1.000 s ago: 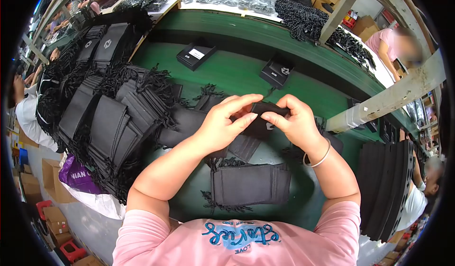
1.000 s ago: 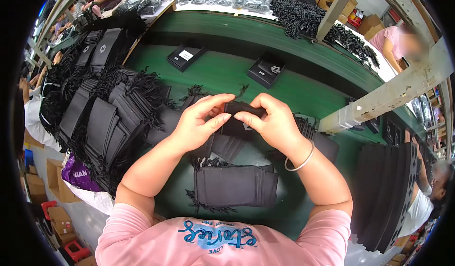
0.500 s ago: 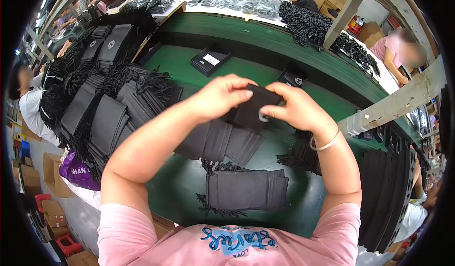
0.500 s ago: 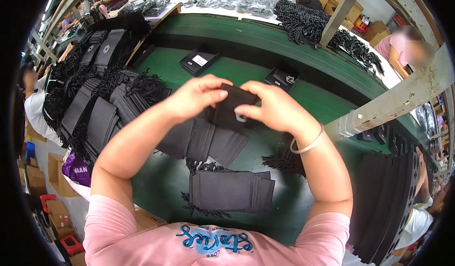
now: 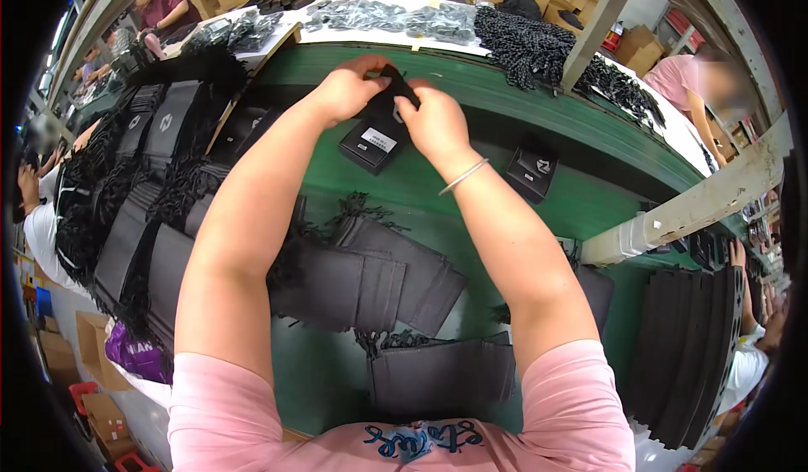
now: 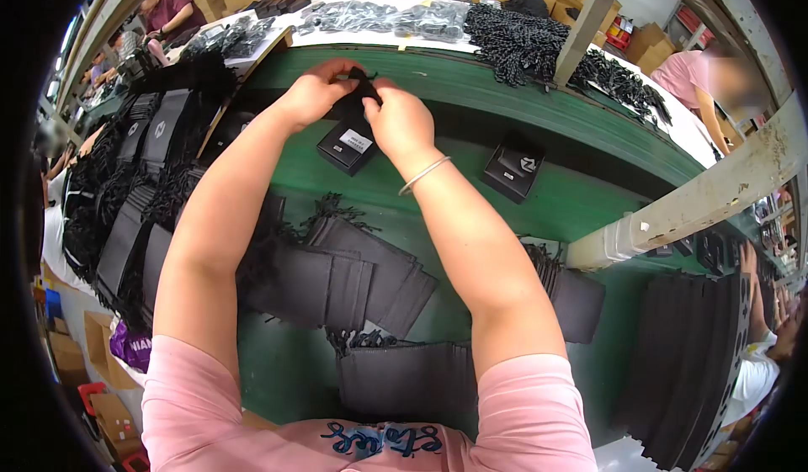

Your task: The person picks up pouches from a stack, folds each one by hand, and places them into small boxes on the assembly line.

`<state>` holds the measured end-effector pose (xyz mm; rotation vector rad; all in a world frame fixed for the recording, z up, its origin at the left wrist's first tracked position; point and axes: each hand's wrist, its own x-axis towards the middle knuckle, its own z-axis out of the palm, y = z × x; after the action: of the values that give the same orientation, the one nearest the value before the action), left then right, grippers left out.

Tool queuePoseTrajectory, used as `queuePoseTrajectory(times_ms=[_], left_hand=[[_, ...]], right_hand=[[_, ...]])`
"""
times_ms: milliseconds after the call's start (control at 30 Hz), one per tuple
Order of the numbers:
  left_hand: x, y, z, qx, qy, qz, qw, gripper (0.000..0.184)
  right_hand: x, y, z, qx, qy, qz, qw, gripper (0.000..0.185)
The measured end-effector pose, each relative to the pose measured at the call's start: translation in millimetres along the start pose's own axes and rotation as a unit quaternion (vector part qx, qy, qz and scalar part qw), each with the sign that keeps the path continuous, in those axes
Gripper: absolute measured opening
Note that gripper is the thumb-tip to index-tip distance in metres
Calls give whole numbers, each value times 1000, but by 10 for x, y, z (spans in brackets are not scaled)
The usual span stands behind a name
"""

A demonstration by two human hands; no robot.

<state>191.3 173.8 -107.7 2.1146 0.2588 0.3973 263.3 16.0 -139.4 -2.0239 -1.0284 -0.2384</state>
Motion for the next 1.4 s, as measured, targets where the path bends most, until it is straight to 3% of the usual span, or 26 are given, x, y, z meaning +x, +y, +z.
queuePoseTrajectory(times_ms=[167,300,333,467,667,833,967,1133,1200,1300,1400], left_hand=[[161,-331,126,-1,-28,-45,999,24],[182,-342,268,236,-64,-52,968,23],[181,-393,313,234,-65,-52,969,23],[130,-672,553,275,23,145,950,21],[-51,-588,740,218,61,105,968,17],[13,-549,885,273,77,214,935,15],[35,-367,989,322,-16,5,947,14],[48,-238,1120,313,28,-41,948,13],[130,-275,1193,334,13,-17,942,13],[139,-335,1426,347,69,-56,934,13],[109,-240,1347,266,26,-73,961,13]], right_hand=[[6,216,156,-44,-50,31,997,23],[10,477,164,-26,-124,48,991,19],[-7,539,184,-28,-124,49,991,19],[-122,744,262,-73,-77,56,993,14],[-159,691,196,-89,-99,85,987,14],[-139,903,197,-82,-100,165,978,19],[-128,922,154,-107,-176,211,956,21],[-136,800,-63,-199,-162,148,955,20],[-100,765,-127,-207,-162,139,955,22],[-161,1151,-27,-128,-120,110,978,22],[-138,953,-299,-193,-86,59,976,21]])
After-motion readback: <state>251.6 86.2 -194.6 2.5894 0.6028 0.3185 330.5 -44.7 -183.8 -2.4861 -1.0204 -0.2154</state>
